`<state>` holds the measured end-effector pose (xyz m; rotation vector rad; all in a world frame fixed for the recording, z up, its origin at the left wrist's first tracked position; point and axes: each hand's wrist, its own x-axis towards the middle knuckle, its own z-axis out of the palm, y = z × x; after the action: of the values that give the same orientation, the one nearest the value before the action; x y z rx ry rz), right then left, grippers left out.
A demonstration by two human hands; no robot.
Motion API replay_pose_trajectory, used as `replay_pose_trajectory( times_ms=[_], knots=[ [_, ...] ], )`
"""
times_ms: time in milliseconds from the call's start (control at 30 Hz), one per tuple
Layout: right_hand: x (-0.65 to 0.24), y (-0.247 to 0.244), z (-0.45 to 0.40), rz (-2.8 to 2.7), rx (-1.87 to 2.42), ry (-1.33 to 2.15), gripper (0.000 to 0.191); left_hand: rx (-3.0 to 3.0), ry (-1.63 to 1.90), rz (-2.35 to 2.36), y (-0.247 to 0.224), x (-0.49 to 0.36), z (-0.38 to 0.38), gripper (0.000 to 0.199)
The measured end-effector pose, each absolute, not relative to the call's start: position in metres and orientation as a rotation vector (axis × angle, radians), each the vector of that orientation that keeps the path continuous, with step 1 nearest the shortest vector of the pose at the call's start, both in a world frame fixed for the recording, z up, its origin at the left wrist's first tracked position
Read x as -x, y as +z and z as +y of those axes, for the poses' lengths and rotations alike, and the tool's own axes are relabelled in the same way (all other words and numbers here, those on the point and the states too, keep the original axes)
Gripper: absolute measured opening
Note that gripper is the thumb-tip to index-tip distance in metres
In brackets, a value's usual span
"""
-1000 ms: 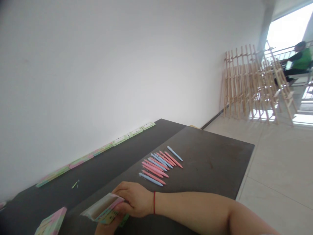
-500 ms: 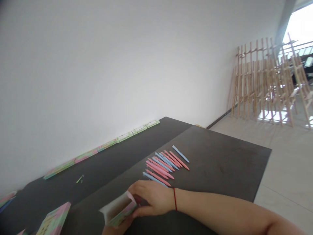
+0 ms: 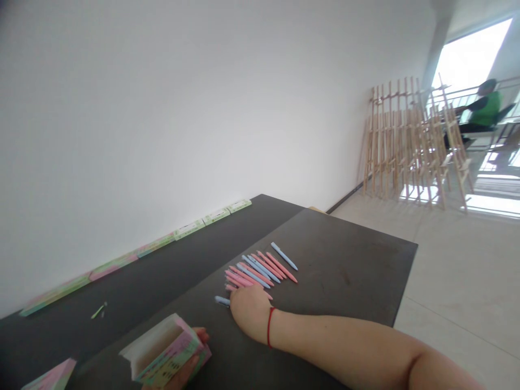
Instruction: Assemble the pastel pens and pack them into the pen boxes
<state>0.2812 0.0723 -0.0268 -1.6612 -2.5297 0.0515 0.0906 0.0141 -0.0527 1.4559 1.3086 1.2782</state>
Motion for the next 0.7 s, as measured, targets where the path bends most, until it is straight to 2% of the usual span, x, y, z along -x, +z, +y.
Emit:
replay_pose_trajectory(
  times_ms=[167, 300, 467, 700],
  knots=[
    [-0.296, -0.016, 0.086, -2.469, 1.659, 0.051, 0.028, -1.372, 1.289, 1.309, -0.052, -0.093, 0.013, 0.049],
    [-0.325, -0.009, 0.114, -2.379, 1.751, 0.016, 0.032, -1.348, 1.320, 1.250, -0.052, -0.096, 0.012, 0.047],
    [-0.339, -0.020, 0.132, -2.364, 1.798, 0.024, 0.030, -1.358, 1.348, 1.208, -0.053, -0.098, 0.013, 0.046],
    [-0.333, -0.031, 0.134, -2.424, 1.699, 0.026, 0.037, -1.444, 1.315, 1.234, -0.056, -0.095, 0.017, 0.050]
  ],
)
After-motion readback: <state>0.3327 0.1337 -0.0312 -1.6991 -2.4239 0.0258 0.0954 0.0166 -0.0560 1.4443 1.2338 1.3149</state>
